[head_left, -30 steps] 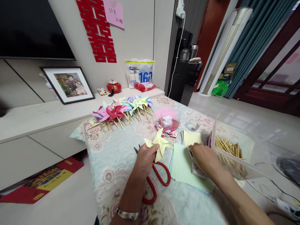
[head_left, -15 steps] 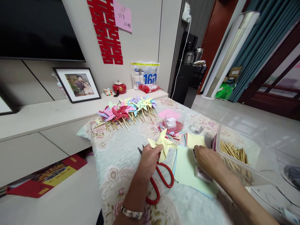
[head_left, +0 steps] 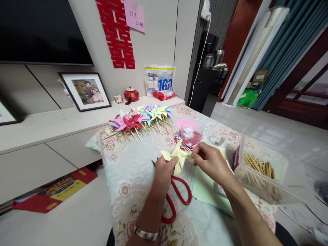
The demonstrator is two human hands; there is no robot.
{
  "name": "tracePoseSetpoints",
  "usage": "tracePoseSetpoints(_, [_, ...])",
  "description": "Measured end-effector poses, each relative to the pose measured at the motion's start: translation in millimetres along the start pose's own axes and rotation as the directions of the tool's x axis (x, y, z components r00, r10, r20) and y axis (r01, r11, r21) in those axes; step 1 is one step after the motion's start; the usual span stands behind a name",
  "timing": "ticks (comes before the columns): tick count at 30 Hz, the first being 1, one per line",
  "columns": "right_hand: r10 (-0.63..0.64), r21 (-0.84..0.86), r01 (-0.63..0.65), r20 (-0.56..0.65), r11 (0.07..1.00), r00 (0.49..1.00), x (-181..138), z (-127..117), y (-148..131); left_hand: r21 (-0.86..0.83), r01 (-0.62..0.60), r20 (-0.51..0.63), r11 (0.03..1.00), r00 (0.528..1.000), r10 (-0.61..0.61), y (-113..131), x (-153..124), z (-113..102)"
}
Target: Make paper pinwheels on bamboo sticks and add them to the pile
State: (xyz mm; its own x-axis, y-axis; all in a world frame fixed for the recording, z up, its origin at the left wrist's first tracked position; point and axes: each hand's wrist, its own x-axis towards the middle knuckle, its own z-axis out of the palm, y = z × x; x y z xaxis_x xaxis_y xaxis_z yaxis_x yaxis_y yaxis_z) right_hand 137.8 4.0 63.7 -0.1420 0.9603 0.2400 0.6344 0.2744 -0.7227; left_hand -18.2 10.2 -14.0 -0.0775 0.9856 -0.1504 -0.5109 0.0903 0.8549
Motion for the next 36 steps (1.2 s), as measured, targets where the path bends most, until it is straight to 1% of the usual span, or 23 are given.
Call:
tracePoseSetpoints(3, [-0.016, 0.224, 0.022, -0.029, 0.974, 0.999, 5.6, 16.8, -0.5, 0.029, -0.013, -0.038, 0.999, 0.999, 0.014, 0.9, 0.9, 0.4])
tracePoseSetpoints(6, [-0.061, 0.307, 0.077, -0.061, 0.949, 0.996, 2.8, 28.9, 7.8, 0.052, -0.020, -0.061, 0.998, 0.998, 0.023, 3.8, 0.1, 2.4])
tracePoseSetpoints(10, [-0.123, 0.299, 0.145, -0.092, 0.943, 0.988, -3.3, 33.2, 17.5, 0.062, -0.036, -0.068, 0.997, 0.997, 0.040, 6.8, -2.5, 5.5])
tracePoseSetpoints(13, [-0.184, 0.237, 0.213, -0.137, 0.948, 0.973, -3.3, 32.9, 21.0, 0.082, -0.048, -0.072, 0.996, 0.996, 0.054, 7.8, -4.4, 7.9])
tracePoseSetpoints(15, [-0.206, 0.195, 0.235, -0.157, 0.952, 0.966, -2.3, 33.1, 22.5, 0.087, -0.052, -0.073, 0.995, 0.996, 0.059, 8.0, -5.4, 9.1])
tracePoseSetpoints(18, [-0.188, 0.190, 0.212, -0.138, 0.959, 0.972, -1.8, 33.6, 23.0, 0.093, -0.058, -0.064, 0.994, 0.996, 0.064, 7.8, -6.2, 10.1])
tracePoseSetpoints(23, [-0.121, 0.222, 0.134, -0.069, 0.966, 0.990, -3.1, 34.9, 20.0, 0.127, -0.049, -0.078, 0.991, 0.995, 0.060, 7.6, -6.2, 11.2])
tracePoseSetpoints(26, [-0.088, 0.256, 0.094, -0.034, 0.962, 0.996, -3.1, 37.6, 20.2, 0.137, -0.048, -0.062, 0.989, 0.996, 0.057, 7.2, -6.4, 12.6])
tracePoseSetpoints(30, [-0.059, 0.294, 0.060, -0.014, 0.954, 0.998, -2.3, 40.3, 23.5, 0.142, -0.051, -0.039, 0.989, 0.998, 0.057, 4.5, -6.6, 13.5])
tracePoseSetpoints(36, [-0.037, 0.301, 0.036, -0.003, 0.953, 0.999, -1.0, 39.6, 26.9, 0.157, -0.054, -0.055, 0.986, 0.997, 0.063, -0.1, -5.3, 11.1])
